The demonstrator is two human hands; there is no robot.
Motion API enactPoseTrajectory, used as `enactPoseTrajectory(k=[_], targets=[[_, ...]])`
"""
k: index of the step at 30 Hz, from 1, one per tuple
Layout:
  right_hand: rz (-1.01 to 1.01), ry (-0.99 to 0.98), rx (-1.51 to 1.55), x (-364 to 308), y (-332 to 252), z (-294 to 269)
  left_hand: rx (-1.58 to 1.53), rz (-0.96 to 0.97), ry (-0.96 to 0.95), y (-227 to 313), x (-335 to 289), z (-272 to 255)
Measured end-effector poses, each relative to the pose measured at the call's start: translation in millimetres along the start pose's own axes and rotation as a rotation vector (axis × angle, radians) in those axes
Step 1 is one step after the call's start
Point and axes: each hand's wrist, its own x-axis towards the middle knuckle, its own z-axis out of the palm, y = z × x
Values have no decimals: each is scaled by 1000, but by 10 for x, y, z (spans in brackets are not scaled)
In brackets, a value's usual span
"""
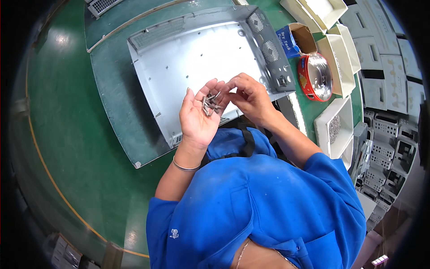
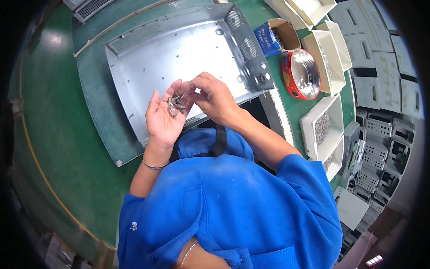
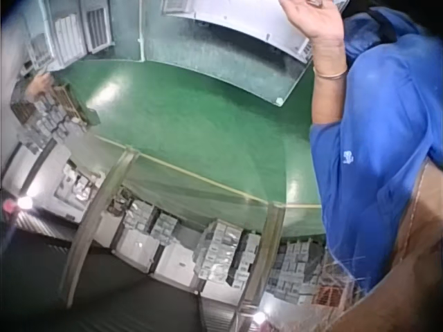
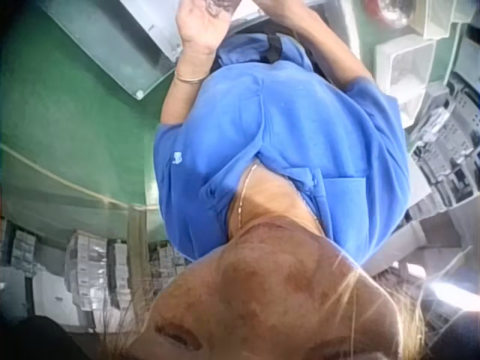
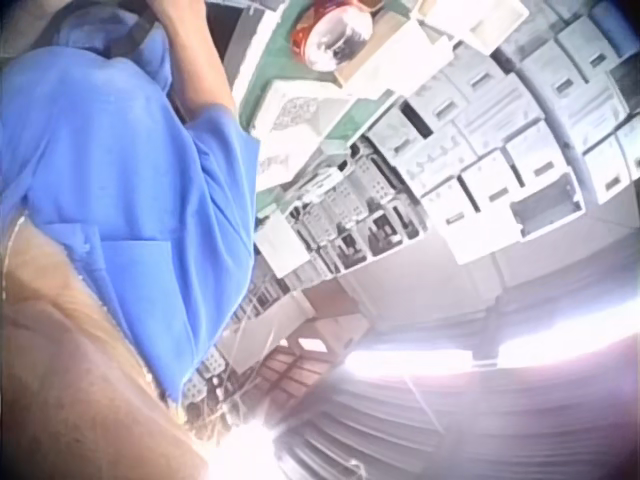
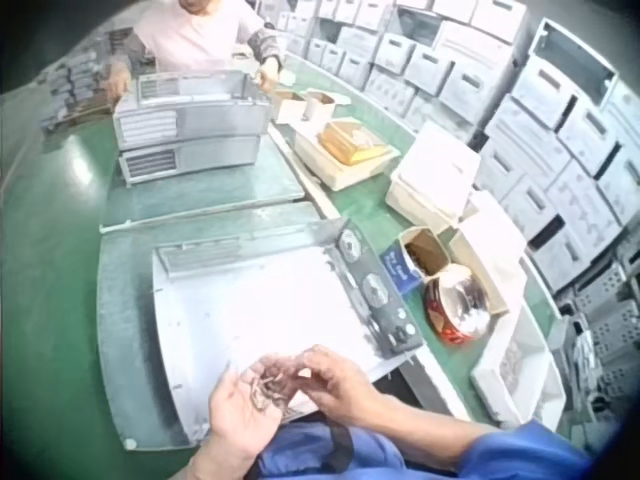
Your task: Manually inserting and tightening small metal pins or screws into a metal chassis at a factory workbench.
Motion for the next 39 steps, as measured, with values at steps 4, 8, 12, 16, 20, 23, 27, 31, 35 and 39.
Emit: enactPoseTrajectory(k=[4,8,12,16,20,23,27,31,35,39], targets=[[107,-38,3,-41,13,53,-53,83,-39,33,-51,42],[114,-97,-1,38,0,107,-56,191,-51,25,-24,27],[112,-94,38,190,99,134,-77,269,-21,-12,-10,62],[53,-164,-147,352,-14,118,-65,296,-51,-34,41,8],[-38,-299,-382,493,4,129,-61,290,-109,-53,71,-66],[-81,-390,-289,584,86,122,-81,303,-24,-49,68,-23],[260,-496,452,709,258,145,-114,350,77,-4,55,-64],[529,-558,661,843,99,109,-151,377,86,67,35,-80],[551,-586,751,913,72,154,-185,396,53,123,22,-117],[578,-672,879,986,152,182,-198,397,7,175,3,-177]])
